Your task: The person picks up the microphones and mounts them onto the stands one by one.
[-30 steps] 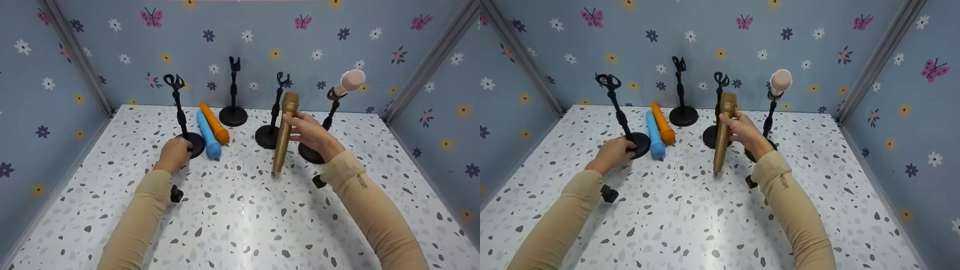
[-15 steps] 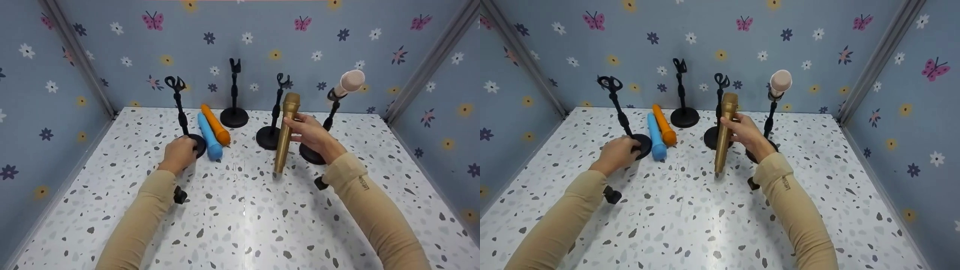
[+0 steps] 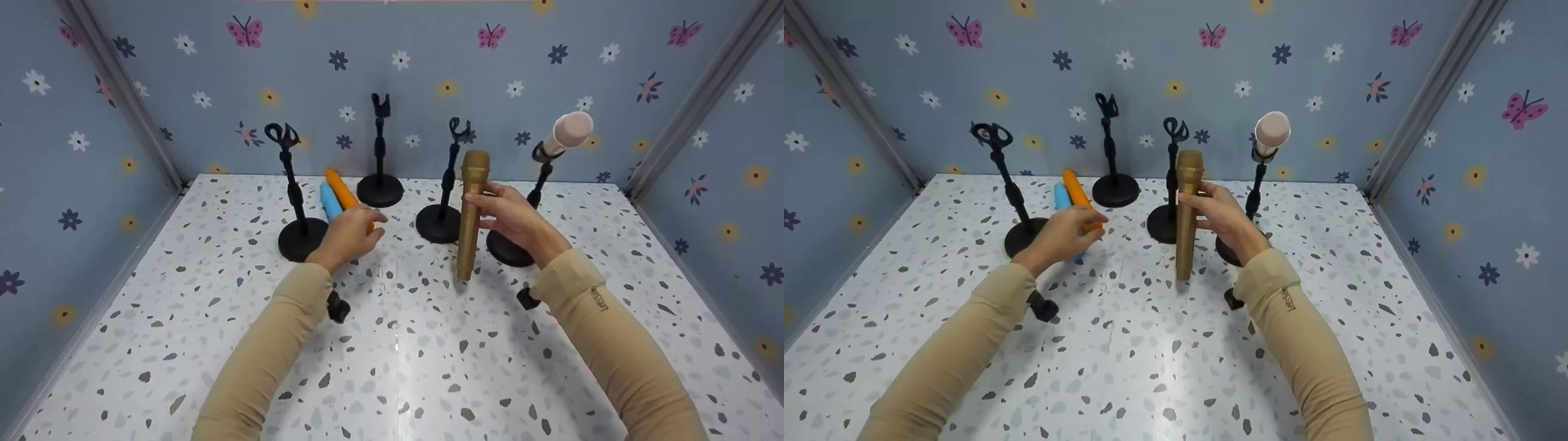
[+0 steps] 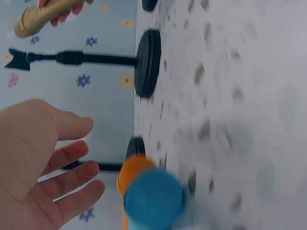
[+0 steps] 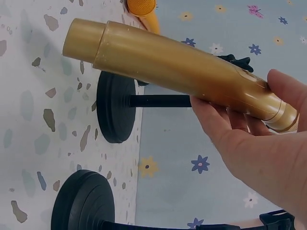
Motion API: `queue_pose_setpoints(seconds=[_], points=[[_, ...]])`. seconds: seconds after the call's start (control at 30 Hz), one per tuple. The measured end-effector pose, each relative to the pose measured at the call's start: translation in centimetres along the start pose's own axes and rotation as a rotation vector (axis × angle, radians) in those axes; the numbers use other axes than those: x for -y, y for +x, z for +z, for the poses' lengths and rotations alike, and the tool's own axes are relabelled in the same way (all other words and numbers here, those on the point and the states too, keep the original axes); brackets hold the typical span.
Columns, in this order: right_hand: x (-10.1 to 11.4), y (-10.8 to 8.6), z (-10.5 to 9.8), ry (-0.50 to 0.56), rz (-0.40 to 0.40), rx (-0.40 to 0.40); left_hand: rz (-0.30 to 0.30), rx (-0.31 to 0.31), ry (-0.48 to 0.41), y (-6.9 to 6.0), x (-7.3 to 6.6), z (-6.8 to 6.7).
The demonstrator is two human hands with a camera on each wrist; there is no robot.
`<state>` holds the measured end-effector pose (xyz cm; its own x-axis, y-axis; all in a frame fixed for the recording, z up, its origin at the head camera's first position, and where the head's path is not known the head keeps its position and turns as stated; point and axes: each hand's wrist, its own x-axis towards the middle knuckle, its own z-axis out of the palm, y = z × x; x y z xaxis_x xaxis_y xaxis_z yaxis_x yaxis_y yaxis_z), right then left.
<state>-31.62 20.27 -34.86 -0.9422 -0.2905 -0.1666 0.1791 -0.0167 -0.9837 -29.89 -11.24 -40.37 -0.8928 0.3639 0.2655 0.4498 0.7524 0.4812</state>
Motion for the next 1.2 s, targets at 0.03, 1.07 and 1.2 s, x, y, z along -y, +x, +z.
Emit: queue_pose_setpoints(seconds=[0.03,1.07,1.2], points=[[0.0,-0.1,-0.1,-0.006,-0.001,-0.003,0.014,0.013,-0.031,0.6,-0.5,0.5],[-0.1,-1.8,-2.0,-0.027,-0.003,0.011,-0.057,0.116,-0.538,8.6,-5.7,9.6],[-0.1,-1.6,-1.7,-0.030,-0.003,0.024,-0.066,0.145,-0.567,8.5,-5.4,9.5]])
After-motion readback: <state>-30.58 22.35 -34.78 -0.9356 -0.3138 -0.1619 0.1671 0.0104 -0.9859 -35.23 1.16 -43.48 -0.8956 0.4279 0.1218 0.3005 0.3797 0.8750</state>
